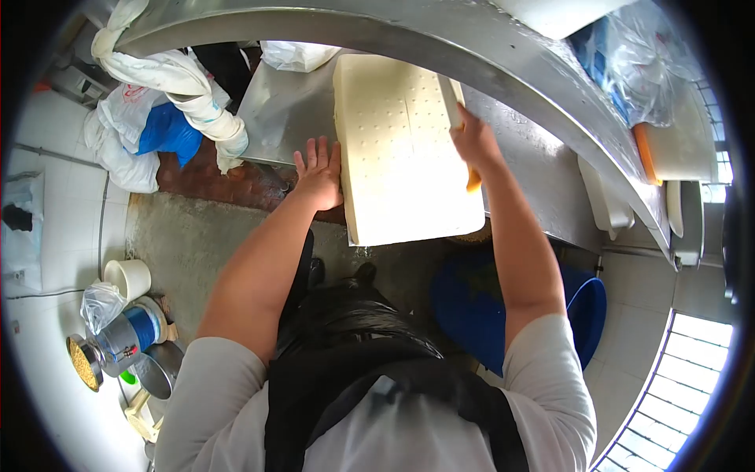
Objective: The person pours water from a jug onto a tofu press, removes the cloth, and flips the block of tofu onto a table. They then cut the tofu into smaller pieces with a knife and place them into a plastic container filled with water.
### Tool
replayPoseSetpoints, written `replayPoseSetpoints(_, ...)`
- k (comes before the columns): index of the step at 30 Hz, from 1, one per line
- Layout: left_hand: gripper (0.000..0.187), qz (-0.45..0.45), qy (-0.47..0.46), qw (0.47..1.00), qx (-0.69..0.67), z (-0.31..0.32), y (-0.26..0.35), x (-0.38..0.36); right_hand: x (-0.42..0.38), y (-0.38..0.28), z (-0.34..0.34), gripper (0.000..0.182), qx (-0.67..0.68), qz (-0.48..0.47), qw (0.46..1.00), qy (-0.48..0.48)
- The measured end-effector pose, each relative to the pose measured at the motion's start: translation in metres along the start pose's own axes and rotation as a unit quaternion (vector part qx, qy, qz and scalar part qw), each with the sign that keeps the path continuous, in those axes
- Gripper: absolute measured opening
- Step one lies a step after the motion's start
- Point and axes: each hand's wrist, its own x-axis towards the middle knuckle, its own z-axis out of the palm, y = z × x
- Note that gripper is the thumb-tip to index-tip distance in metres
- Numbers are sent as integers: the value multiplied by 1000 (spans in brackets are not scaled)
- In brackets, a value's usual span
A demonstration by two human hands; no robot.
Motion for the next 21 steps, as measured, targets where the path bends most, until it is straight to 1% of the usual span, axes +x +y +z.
replayPoseSetpoints(1,109,6,7,1000,-5,2,-1,1,23,-5,1,60,-9,-2,1000,-6)
replayPoseSetpoints(2,109,12,13,1000,-11,3,-2,1,45,1,9,63,-44,-49,998,19)
replayPoseSetpoints(4,109,5,1,1000,-10,-2,0,-1,79,6,21,68,-68,-67,995,33)
replayPoseSetpoints(8,109,0,-7,1000,-7,-4,1,-1,115,11,34,73,-70,-55,996,5)
replayPoseSetpoints(10,109,1,-8,1000,-9,-5,1,-1,121,24,46,71,-97,-95,990,27)
replayPoseSetpoints(11,108,1,-8,1000,-7,-5,1,-2,117,22,43,71,-97,-94,990,27)
replayPoseSetpoints(13,108,5,-6,1000,-3,-5,2,-1,100,8,29,70,-76,-35,996,-42)
replayPoseSetpoints(14,108,3,-2,1000,-2,-3,0,0,88,-1,19,70,-77,-32,996,-39)
replayPoseSetpoints(16,107,10,2,1000,1,4,-2,3,59,-15,1,69,-29,4,994,-108)
replayPoseSetpoints(17,107,7,9,1000,8,4,-2,3,49,-15,-4,69,-4,16,992,-121)
replayPoseSetpoints(18,107,4,15,1000,15,4,-2,4,37,-15,-9,69,-22,21,988,-148)
replayPoseSetpoints(20,108,15,10,1000,10,2,-2,4,10,-12,-15,68,-22,26,985,-172)
replayPoseSetpoints(21,109,12,5,1000,9,0,-1,2,-7,-10,-17,68,-22,23,986,-165)
